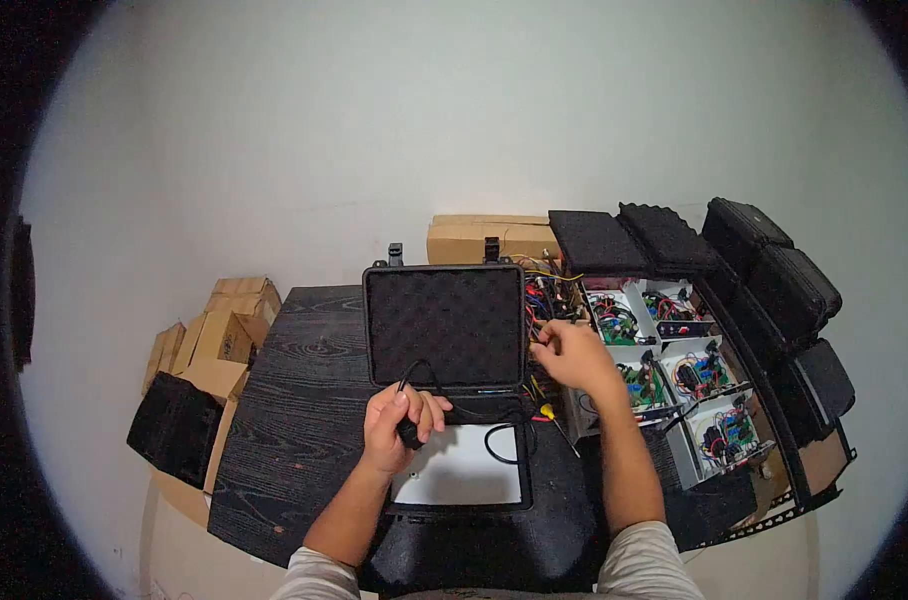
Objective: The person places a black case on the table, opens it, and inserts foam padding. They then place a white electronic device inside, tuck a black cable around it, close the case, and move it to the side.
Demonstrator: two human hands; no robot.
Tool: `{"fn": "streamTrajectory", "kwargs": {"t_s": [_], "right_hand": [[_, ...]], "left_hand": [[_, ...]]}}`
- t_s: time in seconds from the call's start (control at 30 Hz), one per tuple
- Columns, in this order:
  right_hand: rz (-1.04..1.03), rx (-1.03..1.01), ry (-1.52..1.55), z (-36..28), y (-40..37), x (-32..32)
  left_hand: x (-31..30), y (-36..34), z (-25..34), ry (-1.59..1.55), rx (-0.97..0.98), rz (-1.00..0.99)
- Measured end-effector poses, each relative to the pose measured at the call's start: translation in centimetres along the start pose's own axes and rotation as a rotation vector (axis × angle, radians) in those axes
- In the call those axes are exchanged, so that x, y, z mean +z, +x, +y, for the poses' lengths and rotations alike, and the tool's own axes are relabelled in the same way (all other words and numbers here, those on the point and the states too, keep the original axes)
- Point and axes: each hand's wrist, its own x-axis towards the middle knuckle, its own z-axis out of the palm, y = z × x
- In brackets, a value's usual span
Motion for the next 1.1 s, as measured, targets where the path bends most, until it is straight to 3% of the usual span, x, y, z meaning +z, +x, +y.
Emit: {"fn": "streamTrajectory", "kwargs": {"t_s": [0.07, 0.2, 0.3, 0.53, 0.63, 0.77, 1.0, 1.1], "right_hand": [[-0.057, 0.11, -0.071, -0.3, 0.3, 1.3], [-0.163, 0.104, -0.141, 1.2, 0.7, 3.9], [0.027, 0.129, 0.348, 2.6, 0.9, 5.1], [0.291, -0.12, 0.765, 0.1, 0.2, 1.5], [0.37, -0.254, 0.712, -1.6, -0.8, 0.4], [0.277, -0.23, 0.715, -2.0, -1.2, -0.8], [0.584, -0.408, 0.622, -3.7, -2.8, -2.4], [0.528, -0.402, 0.5, -3.4, -4.0, -3.5]], "left_hand": [[0.1, 0.0, 0.1, 0.011, -0.019, 0.005], [-0.1, 0.0, -0.2, 0.002, -0.028, -0.01], [-0.2, 0.0, -0.1, 0.001, -0.038, -0.023], [-0.2, -0.2, -0.4, -0.032, -0.032, -0.033], [-0.2, -0.3, -0.4, -0.04, -0.023, -0.034], [-0.1, -0.3, -0.3, -0.056, -0.022, -0.05], [-0.5, -0.4, -0.6, 0.004, 0.037, -0.086], [-0.2, -0.2, 0.3, 0.082, 0.05, -0.097]]}}
